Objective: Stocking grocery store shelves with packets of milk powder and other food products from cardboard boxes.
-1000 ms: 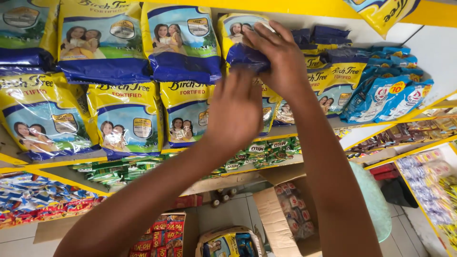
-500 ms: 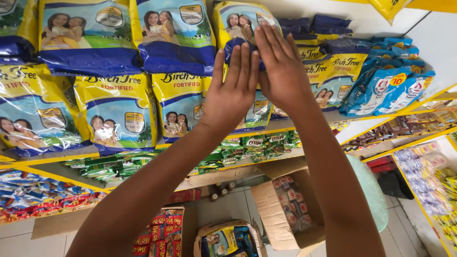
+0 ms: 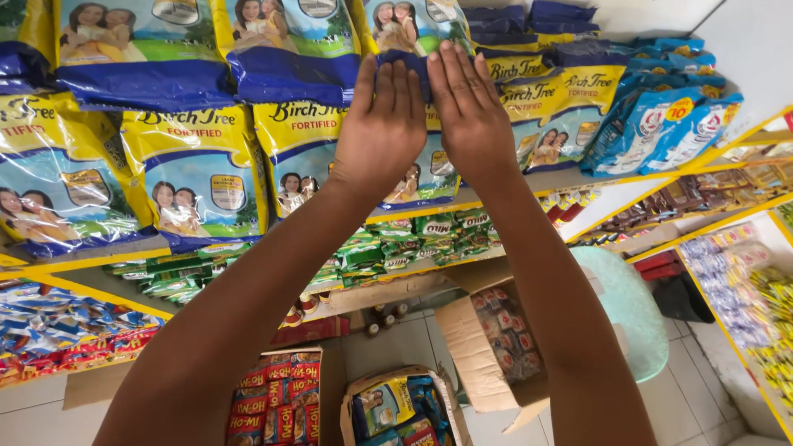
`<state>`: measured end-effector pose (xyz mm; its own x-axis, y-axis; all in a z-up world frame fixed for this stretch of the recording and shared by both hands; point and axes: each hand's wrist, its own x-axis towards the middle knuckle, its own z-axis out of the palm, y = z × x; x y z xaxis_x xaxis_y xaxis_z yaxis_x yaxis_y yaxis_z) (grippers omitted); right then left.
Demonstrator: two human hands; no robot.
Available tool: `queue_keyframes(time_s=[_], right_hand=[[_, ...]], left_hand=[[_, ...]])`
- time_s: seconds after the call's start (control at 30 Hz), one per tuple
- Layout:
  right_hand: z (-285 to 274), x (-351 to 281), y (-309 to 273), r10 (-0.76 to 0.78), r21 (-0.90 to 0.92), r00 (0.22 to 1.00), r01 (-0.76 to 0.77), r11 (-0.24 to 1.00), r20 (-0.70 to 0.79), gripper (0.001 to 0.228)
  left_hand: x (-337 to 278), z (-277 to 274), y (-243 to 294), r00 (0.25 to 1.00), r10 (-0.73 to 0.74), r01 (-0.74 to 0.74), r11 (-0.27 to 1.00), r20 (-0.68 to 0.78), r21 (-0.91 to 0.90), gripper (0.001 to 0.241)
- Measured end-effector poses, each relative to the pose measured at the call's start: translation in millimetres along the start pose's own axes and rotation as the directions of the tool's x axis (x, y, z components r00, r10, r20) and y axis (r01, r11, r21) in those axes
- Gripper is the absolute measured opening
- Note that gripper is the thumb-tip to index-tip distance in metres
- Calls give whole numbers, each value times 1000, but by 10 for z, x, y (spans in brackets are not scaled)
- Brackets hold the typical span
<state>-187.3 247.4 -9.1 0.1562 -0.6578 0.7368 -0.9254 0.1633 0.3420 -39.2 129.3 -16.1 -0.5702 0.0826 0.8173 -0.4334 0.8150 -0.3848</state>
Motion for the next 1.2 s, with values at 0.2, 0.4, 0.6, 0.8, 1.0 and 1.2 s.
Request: queue_keyframes(time_s=[0.2,0.4,0.6,0.8,1.0,1.2], right_hand=[[-458,-298,-344,36,20,997,-37,999,61,56],[-713,-1535,-1119,234,270,954,-278,922,185,49],[-902,-3215,-1914,381,231,797,-528,817,469,36],[-1133,-4922,-2962,590,70,511,-789,610,625,22],[-983,-6550,-3984,578,-349,-222,-930,115,785,30],[-634,-8834,-5213,527,-417,-411,-902,-114,744,39]], left_hand=[[-205,-636,14,991,85,-89,995,-99,-43,42],[-1485,-906,444,882,396,-144,743,256,-653,33],[-3103,-1115,1095,691,498,301,461,524,-835,38],[-4792,-1448,2181,438,646,541,367,626,-757,37],[-6546,-1537,3560,283,704,759,251,651,-601,43],[-7627,-1390,4697,116,724,820,316,680,-477,44]])
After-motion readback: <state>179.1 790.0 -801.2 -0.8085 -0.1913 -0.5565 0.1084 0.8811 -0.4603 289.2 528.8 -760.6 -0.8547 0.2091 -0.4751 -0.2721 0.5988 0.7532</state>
